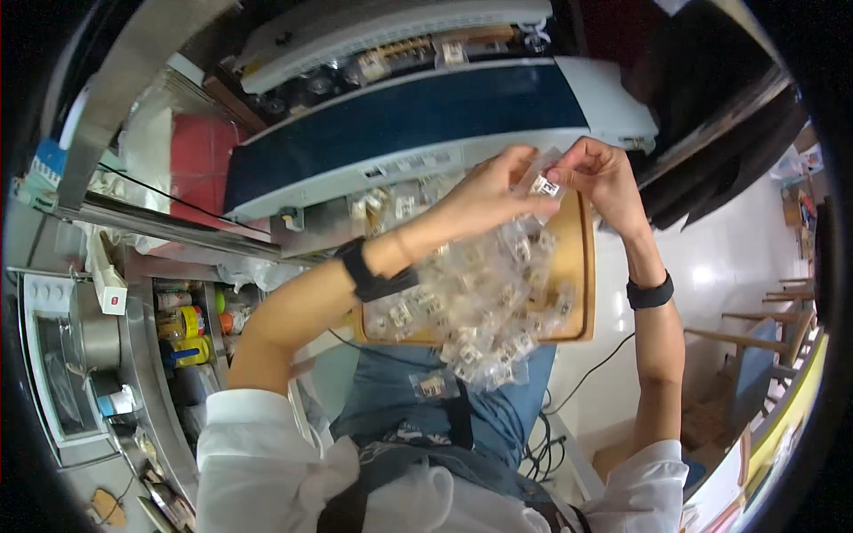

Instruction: Sealing small plastic bags containing components using a heat-sealing machine.

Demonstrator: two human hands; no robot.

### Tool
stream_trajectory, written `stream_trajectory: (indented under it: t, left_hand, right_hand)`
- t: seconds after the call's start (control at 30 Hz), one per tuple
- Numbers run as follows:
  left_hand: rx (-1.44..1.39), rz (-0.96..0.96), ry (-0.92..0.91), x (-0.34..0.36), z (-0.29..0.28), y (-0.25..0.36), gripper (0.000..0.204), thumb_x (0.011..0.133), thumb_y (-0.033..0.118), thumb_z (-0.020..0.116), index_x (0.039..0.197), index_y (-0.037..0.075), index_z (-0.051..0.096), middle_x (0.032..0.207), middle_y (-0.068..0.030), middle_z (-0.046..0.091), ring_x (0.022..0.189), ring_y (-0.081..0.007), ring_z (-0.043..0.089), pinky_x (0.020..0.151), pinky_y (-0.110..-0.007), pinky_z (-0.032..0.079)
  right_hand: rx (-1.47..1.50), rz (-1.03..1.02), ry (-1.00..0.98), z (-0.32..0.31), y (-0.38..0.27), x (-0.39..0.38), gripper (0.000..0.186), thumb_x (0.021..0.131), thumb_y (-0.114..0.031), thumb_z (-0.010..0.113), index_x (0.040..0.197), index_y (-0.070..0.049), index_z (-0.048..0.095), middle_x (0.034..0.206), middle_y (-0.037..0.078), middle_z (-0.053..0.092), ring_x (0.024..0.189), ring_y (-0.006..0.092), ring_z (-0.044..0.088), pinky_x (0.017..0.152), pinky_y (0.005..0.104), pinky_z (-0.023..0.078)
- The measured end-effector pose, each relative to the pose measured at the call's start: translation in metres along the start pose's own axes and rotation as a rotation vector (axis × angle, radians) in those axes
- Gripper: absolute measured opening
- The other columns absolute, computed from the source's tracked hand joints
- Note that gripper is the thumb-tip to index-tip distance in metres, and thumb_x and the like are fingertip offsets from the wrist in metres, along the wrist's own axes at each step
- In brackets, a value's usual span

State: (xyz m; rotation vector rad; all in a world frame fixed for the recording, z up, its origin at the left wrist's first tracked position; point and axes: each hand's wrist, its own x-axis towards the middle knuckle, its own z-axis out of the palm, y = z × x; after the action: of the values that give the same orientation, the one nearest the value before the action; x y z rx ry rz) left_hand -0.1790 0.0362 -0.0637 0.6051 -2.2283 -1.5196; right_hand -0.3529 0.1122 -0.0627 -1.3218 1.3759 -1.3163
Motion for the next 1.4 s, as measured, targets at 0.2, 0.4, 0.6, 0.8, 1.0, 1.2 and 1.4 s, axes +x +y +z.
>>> stream_trajectory:
  t: [0.2, 0.4, 0.6, 0.8, 1.0, 1.2, 1.4]
  left_hand:
    - [-0.464, -0.022, -0.076, 0.079, -0.013, -0.008, 0.023, 0.079, 0.013, 0.059, 0.097, -0.001, 0.056, 0.087, -0.0071, 0.059, 0.076, -0.011, 0.057, 0.066, -0.023, 0.049]
    - [-0.552, -0.102, 0.034, 0.135, -0.021, -0.006, 0.024, 0.079, 0.016, 0.059, 0.096, 0.0, 0.053, 0.087, -0.0072, 0.059, 0.08, -0.0164, 0.059, 0.07, -0.029, 0.05]
    - [-0.963, -0.293, 0.112, 0.191, -0.015, -0.028, 0.025, 0.08, 0.025, 0.058, 0.094, 0.005, 0.054, 0.088, -0.0067, 0.057, 0.081, -0.0178, 0.057, 0.074, -0.031, 0.048]
    - [-1.161, -0.306, 0.142, 0.238, -0.001, -0.064, 0.023, 0.084, 0.029, 0.052, 0.09, 0.006, 0.052, 0.087, -0.0049, 0.056, 0.081, -0.0176, 0.054, 0.071, -0.029, 0.047]
    - [-1.131, -0.315, 0.222, 0.261, -0.003, -0.069, 0.021, 0.085, 0.025, 0.049, 0.087, 0.004, 0.052, 0.084, -0.0077, 0.055, 0.079, -0.0195, 0.055, 0.071, -0.03, 0.049]
    - [-1.051, -0.249, 0.189, 0.254, -0.006, -0.068, 0.017, 0.083, 0.014, 0.049, 0.089, -0.001, 0.053, 0.087, -0.0119, 0.058, 0.079, -0.0228, 0.059, 0.074, -0.03, 0.051]
    - [-1.092, -0.179, 0.483, 0.229, -0.012, -0.063, 0.013, 0.073, 0.003, 0.059, 0.081, -0.006, 0.057, 0.08, -0.0137, 0.06, 0.072, -0.024, 0.061, 0.063, -0.031, 0.053]
  right_hand:
    - [-0.081, -0.149, 0.357, -0.019, -0.015, 0.054, 0.039, 0.071, -0.002, 0.065, 0.105, 0.001, 0.045, 0.078, 0.007, 0.062, 0.072, 0.0085, 0.056, 0.066, 0.0202, 0.044]
    - [-0.079, 0.01, 0.362, -0.044, -0.009, 0.095, 0.011, 0.076, -0.014, 0.06, 0.074, -0.004, 0.062, 0.073, 0.001, 0.061, 0.064, 0.0054, 0.049, 0.059, 0.0199, 0.035]
    - [0.007, 0.062, 0.4, -0.072, 0.013, 0.132, 0.008, 0.077, -0.011, 0.055, 0.075, -0.008, 0.062, 0.074, -0.001, 0.059, 0.065, 0.0063, 0.049, 0.061, 0.0197, 0.035]
    - [0.261, 0.118, 0.52, -0.094, 0.058, 0.174, 0.009, 0.076, -0.008, 0.054, 0.078, -0.004, 0.061, 0.076, 0.005, 0.06, 0.064, 0.0127, 0.053, 0.057, 0.0247, 0.04]
    - [0.267, 0.165, 0.664, -0.099, 0.073, 0.21, 0.013, 0.074, -0.01, 0.056, 0.08, 0.001, 0.061, 0.075, 0.008, 0.06, 0.06, 0.0169, 0.057, 0.05, 0.0294, 0.044]
    - [0.222, 0.249, 0.683, -0.102, 0.079, 0.234, 0.014, 0.074, -0.013, 0.059, 0.079, 0.0, 0.06, 0.072, 0.007, 0.059, 0.06, 0.0155, 0.056, 0.049, 0.0255, 0.043]
    - [-0.004, -0.031, 0.605, -0.079, 0.05, 0.154, 0.014, 0.075, -0.012, 0.062, 0.085, -0.004, 0.056, 0.072, -0.001, 0.053, 0.059, 0.0075, 0.046, 0.052, 0.02, 0.036]
